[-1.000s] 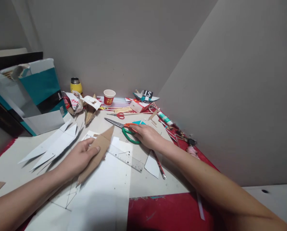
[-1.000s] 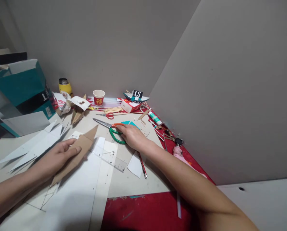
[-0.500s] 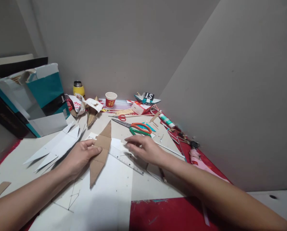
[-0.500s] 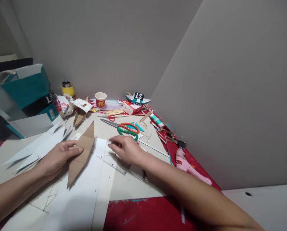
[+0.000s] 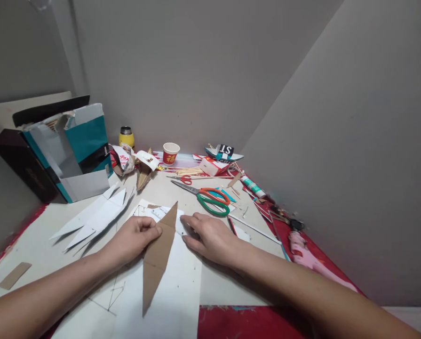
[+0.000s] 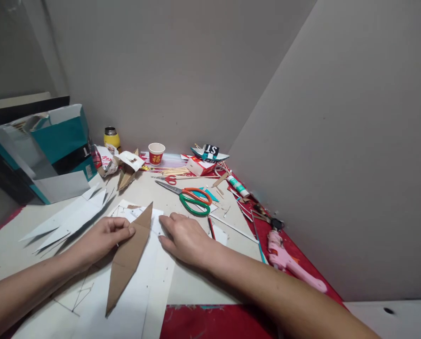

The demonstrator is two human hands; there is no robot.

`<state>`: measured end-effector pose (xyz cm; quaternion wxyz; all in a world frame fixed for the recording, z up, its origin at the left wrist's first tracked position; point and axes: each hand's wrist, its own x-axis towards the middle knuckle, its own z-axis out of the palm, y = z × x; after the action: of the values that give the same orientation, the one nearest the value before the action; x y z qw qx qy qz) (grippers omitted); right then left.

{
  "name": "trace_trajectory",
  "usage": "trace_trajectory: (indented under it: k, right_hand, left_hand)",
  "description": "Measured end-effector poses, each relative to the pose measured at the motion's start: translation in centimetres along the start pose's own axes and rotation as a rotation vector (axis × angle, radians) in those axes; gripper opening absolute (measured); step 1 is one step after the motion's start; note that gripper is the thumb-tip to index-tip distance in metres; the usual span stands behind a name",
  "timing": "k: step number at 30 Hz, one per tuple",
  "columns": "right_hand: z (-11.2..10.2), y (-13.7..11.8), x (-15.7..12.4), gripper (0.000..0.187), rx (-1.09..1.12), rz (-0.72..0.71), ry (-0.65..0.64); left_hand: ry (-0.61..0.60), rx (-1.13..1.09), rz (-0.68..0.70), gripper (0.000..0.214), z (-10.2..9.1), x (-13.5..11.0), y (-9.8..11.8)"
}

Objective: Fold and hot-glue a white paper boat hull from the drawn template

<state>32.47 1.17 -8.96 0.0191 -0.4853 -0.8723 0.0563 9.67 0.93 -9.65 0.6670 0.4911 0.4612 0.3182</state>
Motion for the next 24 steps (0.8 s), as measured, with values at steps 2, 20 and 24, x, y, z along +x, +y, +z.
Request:
trace_trajectory:
  k: [2, 20, 24]
  right_hand:
    - [-0.1, 0.5, 0.2, 0.028, -0.034, 0.055, 0.011]
    - [0.3, -1.0, 1.2, 0.040, 1.461, 0.314, 0.017]
    - [0.2, 0.2, 1.3, 0.034, 1.525, 0.420, 0.048]
  left_hand:
    - [0.023, 0.015, 0.007, 0.034, -0.1, 0.1, 0.1]
    - [-0.007, -0.008, 0.108, 0.032, 0.9, -0.5, 1.3]
    - [0.212, -0.047, 0.161, 0.031, -0.4, 0.3, 1.5]
